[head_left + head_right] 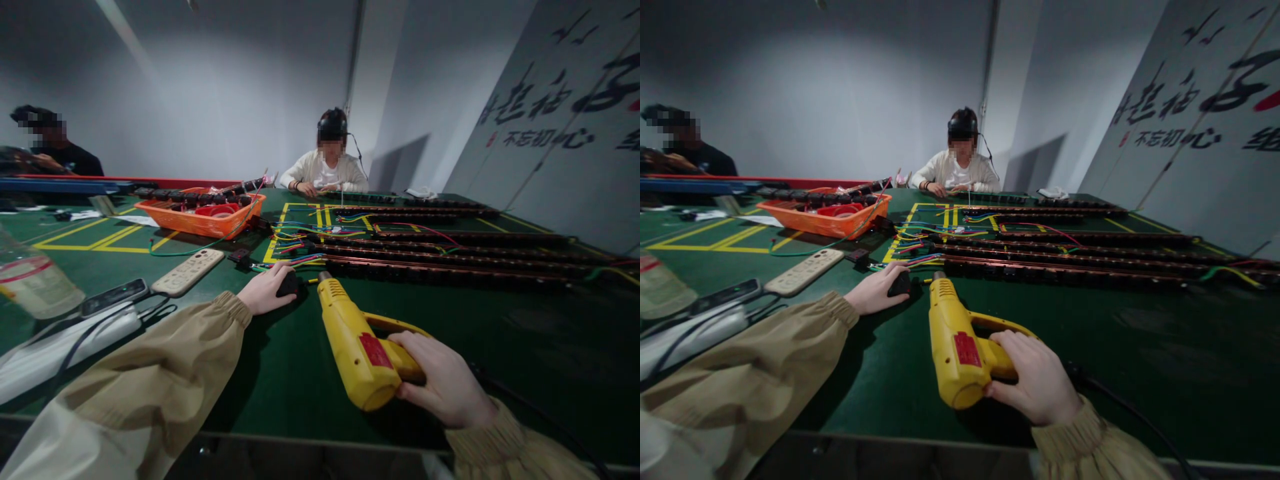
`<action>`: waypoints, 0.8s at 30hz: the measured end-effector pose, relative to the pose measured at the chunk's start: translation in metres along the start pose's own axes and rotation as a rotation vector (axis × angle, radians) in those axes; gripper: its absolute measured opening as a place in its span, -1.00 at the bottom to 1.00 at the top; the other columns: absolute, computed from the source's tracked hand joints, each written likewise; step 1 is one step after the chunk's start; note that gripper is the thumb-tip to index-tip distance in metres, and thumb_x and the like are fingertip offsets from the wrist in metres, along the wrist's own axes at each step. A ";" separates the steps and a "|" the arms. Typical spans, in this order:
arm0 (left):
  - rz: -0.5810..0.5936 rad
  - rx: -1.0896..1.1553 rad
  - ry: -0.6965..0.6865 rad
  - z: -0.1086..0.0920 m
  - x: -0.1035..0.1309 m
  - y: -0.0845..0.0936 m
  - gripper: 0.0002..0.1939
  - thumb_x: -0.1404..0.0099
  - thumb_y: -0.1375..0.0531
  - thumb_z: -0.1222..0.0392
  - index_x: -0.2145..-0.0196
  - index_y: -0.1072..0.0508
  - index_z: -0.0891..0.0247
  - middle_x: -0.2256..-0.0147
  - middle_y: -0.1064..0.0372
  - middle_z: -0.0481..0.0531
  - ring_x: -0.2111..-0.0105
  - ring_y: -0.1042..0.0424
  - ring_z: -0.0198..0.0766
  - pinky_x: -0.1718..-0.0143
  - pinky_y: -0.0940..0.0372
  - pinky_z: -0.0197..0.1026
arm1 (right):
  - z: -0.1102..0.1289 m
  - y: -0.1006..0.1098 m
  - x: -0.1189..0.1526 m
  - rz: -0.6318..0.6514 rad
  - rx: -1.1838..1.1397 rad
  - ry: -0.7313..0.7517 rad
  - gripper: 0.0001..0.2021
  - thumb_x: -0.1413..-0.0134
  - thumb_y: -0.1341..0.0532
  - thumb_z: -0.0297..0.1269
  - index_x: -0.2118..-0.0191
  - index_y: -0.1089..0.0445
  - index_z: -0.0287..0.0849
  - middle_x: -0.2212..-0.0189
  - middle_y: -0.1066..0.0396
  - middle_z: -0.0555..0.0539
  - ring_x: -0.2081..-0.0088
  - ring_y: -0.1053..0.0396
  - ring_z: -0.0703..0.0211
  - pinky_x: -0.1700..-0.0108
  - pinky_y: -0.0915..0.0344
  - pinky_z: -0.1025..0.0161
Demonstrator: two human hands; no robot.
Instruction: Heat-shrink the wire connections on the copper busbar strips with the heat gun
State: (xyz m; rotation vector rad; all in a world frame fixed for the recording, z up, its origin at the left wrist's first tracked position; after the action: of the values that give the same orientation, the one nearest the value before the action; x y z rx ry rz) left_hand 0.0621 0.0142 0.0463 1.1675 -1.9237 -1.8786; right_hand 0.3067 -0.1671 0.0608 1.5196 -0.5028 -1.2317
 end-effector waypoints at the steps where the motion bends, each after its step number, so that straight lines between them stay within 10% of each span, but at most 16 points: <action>1: 0.001 -0.002 0.000 -0.001 0.000 0.001 -0.48 -0.18 -0.12 -0.05 -0.04 -0.16 0.23 -0.11 -0.10 0.18 0.03 -0.35 -0.01 0.05 -0.30 -0.01 | -0.004 -0.001 0.001 0.005 0.009 -0.014 -0.31 -0.05 0.12 0.34 0.16 -0.35 -0.24 0.26 -0.47 -0.19 0.25 -0.46 0.02 0.27 -0.39 0.11; 24: 0.030 -0.016 0.120 0.002 -0.001 0.002 -0.36 -0.21 -0.10 -0.08 -0.13 -0.09 0.34 -0.03 -0.27 0.25 0.01 -0.33 0.01 0.03 -0.28 -0.02 | 0.007 0.000 0.005 -0.135 0.166 0.045 -0.40 -0.17 0.13 0.19 0.14 -0.32 -0.28 0.28 -0.47 -0.19 0.25 -0.45 0.04 0.27 -0.37 0.14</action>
State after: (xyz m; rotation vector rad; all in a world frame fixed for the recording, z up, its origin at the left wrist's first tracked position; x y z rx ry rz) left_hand 0.0603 0.0158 0.0481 1.2102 -1.8485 -1.7629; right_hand 0.3030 -0.1745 0.0594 1.7413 -0.4889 -1.2811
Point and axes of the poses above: each hand's wrist, its own x-axis away from the middle knuckle, its own y-axis out of the back of the hand, z = x × y, the point moved 6 cm from there along -x, towards the middle knuckle
